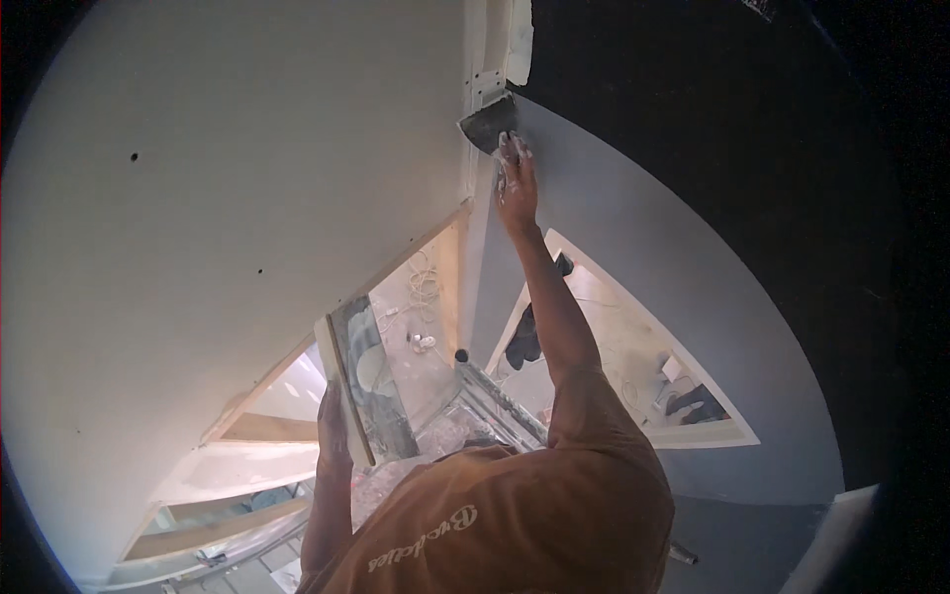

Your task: The person applies drywall compound to the top corners and edges of a wall and ceiling joint using a putty knife and a hawk.

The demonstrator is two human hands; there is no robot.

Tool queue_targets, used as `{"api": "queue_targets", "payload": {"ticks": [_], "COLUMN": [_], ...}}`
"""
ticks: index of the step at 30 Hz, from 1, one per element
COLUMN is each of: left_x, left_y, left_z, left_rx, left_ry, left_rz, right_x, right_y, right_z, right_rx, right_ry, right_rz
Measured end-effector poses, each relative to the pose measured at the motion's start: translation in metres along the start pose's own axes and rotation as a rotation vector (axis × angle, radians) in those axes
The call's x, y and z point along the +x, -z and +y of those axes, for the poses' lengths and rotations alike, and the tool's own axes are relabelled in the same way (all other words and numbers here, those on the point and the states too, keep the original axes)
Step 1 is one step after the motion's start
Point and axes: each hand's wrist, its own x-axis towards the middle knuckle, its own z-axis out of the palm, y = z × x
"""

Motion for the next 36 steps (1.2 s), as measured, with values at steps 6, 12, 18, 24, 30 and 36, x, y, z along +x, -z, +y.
{"api": "queue_targets", "payload": {"ticks": [6, 12, 18, 24, 30, 36], "left_x": [0.014, 0.010, 0.010, 0.028, 0.058, 0.110], "left_y": [0.024, 0.001, -0.009, 0.012, -0.038, -0.061], "left_z": [-0.015, -0.010, -0.009, -0.014, -0.024, -0.048], "left_rx": [-0.003, 0.041, 0.119, 0.195, 0.040, -0.004], "left_ry": [0.013, 0.045, 0.052, 0.121, 0.107, 0.038], "left_rz": [-0.025, 0.065, 0.191, 0.116, -0.066, -0.206], "right_x": [0.008, -0.025, -0.096, -0.128, -0.118, -0.158], "right_y": [-0.021, -0.039, -0.048, -0.058, 0.007, 0.109], "right_z": [0.017, 0.026, 0.043, 0.051, 0.022, -0.105], "right_rx": [0.042, 0.080, 0.083, 0.199, 0.334, 1.075], "right_ry": [0.035, -0.036, -0.073, -0.162, -0.140, -0.262], "right_rz": [0.045, -0.014, -0.077, -0.138, -0.073, -0.423]}}
